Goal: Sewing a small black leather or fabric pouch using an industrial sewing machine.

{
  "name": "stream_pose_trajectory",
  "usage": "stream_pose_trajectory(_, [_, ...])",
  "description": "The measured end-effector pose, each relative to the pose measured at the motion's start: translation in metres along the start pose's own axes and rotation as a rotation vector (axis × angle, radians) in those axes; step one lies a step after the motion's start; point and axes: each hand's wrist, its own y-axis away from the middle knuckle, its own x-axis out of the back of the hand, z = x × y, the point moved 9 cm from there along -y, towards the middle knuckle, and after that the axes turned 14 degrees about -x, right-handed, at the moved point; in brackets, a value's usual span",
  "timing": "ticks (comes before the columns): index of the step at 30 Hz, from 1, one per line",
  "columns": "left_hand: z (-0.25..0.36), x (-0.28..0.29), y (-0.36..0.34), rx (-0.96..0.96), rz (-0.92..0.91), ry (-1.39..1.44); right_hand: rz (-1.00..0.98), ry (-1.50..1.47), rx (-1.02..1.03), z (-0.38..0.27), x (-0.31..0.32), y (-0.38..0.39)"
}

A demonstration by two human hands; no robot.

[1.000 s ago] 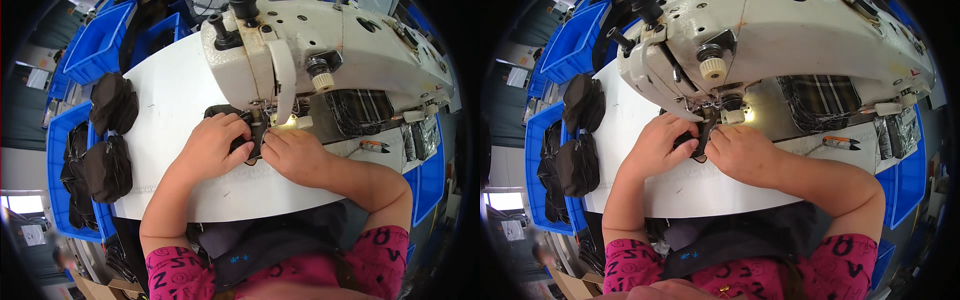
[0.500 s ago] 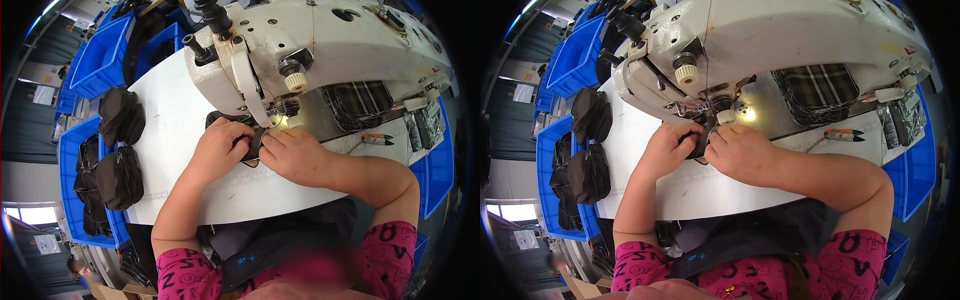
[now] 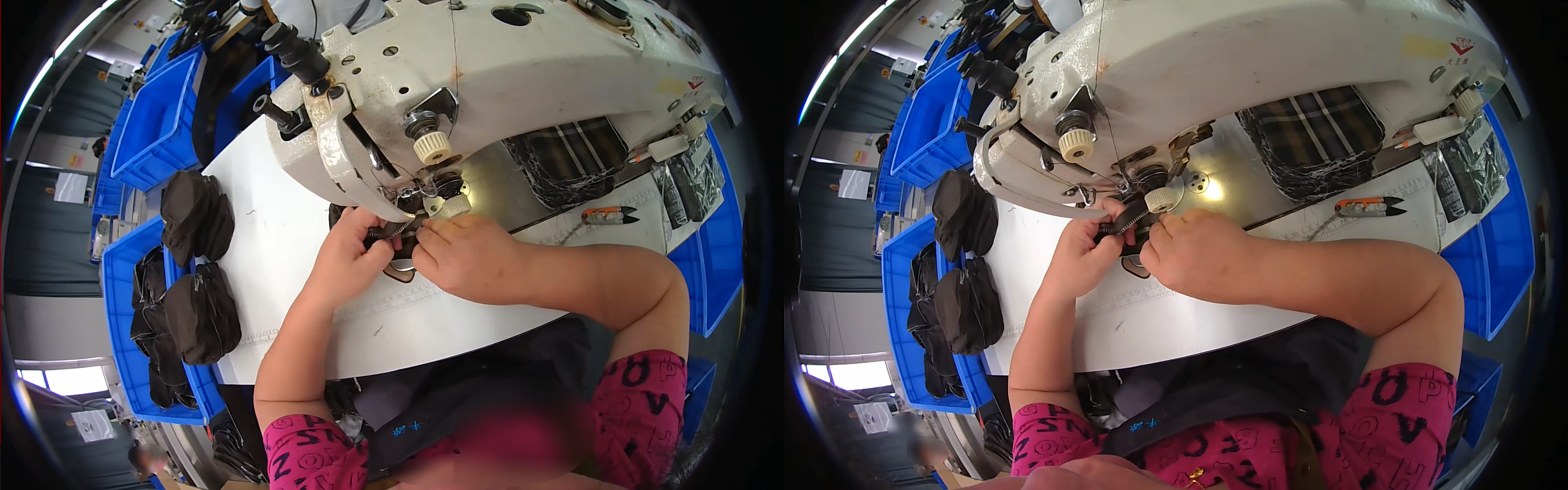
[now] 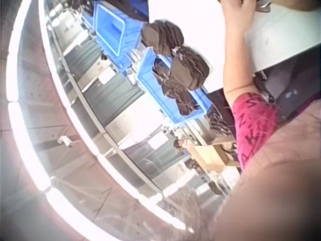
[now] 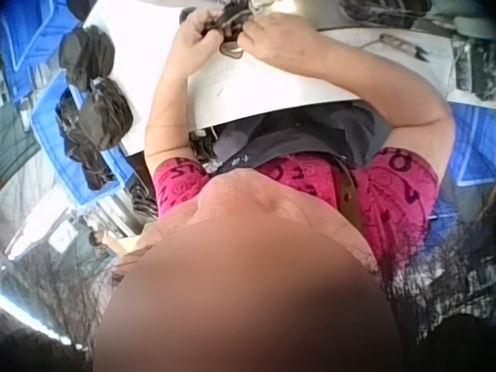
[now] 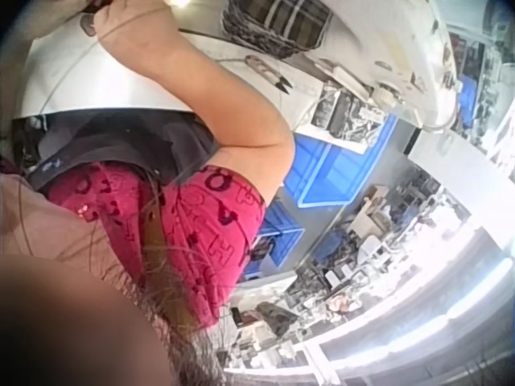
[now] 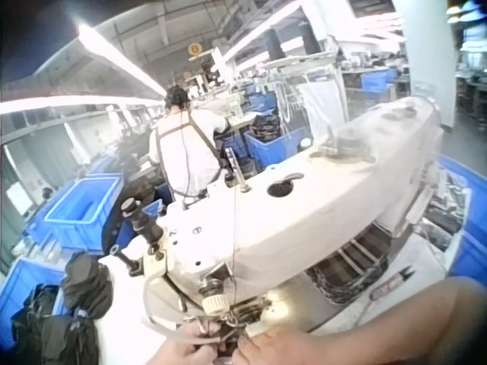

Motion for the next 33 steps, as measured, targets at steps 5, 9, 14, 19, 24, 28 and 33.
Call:
stream_pose_trajectory(5, [0.011, -0.001, -0.002, -0.115, 0.027, -0.157, 0.033, 0.01, 0.021, -0.004, -0.002, 0.001])
stream_pose_trajectory(9, [0.013, -0.005, -0.007, 0.106, 0.109, -0.014, 0.15, 0.028, 0.058, -0.006, 0.003, 0.0])
stream_pose_trajectory(14, [0.066, -0.007, -0.003, -0.465, 0.252, -0.942, 0.151, 0.058, 0.086, -0.01, 0.006, -0.002])
stream_pose_trajectory(19, [0.085, -0.016, -0.001, -0.582, 0.251, -1.134, 0.148, 0.022, 0.081, -0.009, 0.006, 0.0])
stream_pose_trajectory(24, [0.076, -0.03, 0.001, -0.593, 0.075, -0.98, 0.073, 0.078, 0.055, -0.015, 0.002, 0.006])
stream_pose_trajectory(28, [0.061, -0.031, 0.003, -0.494, 0.025, -0.876, -0.027, 0.164, 0.087, -0.026, 0.004, 0.014])
stream_pose_trajectory(33, [0.07, -0.034, 0.001, -0.544, 0.004, -0.918, -0.077, 0.168, 0.095, -0.029, 0.002, 0.015])
